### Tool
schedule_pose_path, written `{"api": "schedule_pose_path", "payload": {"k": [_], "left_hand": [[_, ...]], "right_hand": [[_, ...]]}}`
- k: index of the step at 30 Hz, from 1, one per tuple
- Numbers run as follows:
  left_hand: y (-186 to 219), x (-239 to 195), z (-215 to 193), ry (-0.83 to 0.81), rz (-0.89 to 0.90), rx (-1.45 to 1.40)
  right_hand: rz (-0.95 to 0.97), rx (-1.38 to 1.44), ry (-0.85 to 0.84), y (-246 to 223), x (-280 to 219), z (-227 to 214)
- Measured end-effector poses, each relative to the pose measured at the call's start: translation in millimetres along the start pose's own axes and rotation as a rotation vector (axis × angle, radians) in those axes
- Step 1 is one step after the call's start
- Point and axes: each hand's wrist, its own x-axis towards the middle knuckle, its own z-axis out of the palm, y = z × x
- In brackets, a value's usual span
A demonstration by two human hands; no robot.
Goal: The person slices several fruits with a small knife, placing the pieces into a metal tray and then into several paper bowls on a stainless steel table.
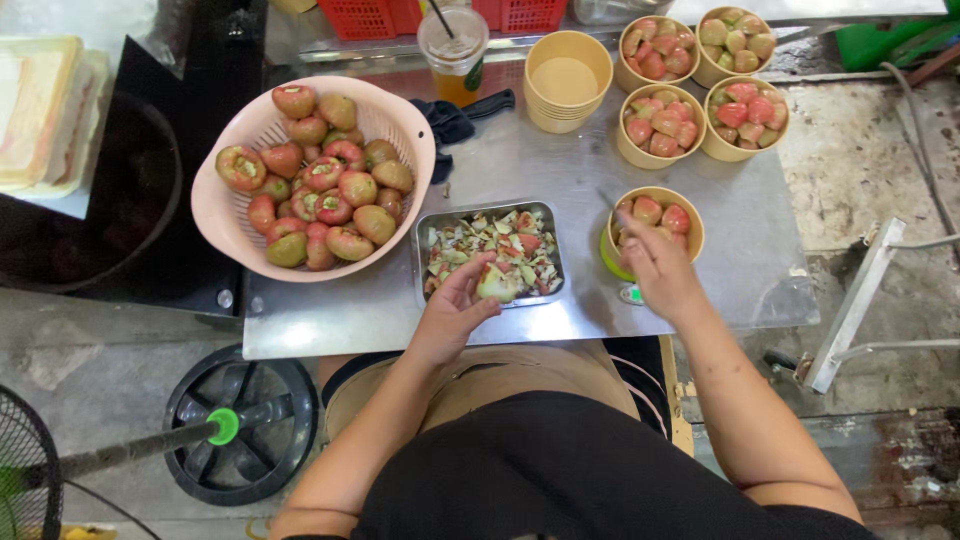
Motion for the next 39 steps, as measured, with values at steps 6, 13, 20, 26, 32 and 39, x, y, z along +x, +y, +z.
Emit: {"api": "schedule_pose_path", "payload": {"k": [6, 13, 20, 26, 32, 39], "left_hand": [[-14.6, 5.0, 7.1, 0.1, 0.273, 0.028], [-12.9, -2.4, 1.9, 0.118, 0.316, 0.056], [-14.5, 1.2, -3.0, 0.062, 0.297, 0.052], [6.0, 3.2, -10.7, 0.076, 0.119, -0.269], [15.0, 3.7, -16.0, 0.125, 0.007, 0.198], [12.3, -1.9, -9.2, 0.136, 0.171, 0.395]], "right_hand": [[0.12, 0.222, -0.401, -101.3, -24.3, 58.2], [-0.166, 0.323, -0.41, -99.5, -12.1, 77.3], [0.106, 0.931, -0.373, -49.3, -14.3, 123.7], [0.447, 1.414, -0.379, -44.6, -1.0, 117.7], [0.066, 0.527, -0.244, -36.3, 9.7, 118.9], [-0.13, -0.099, -0.405, -111.4, 7.7, 78.7]]}}
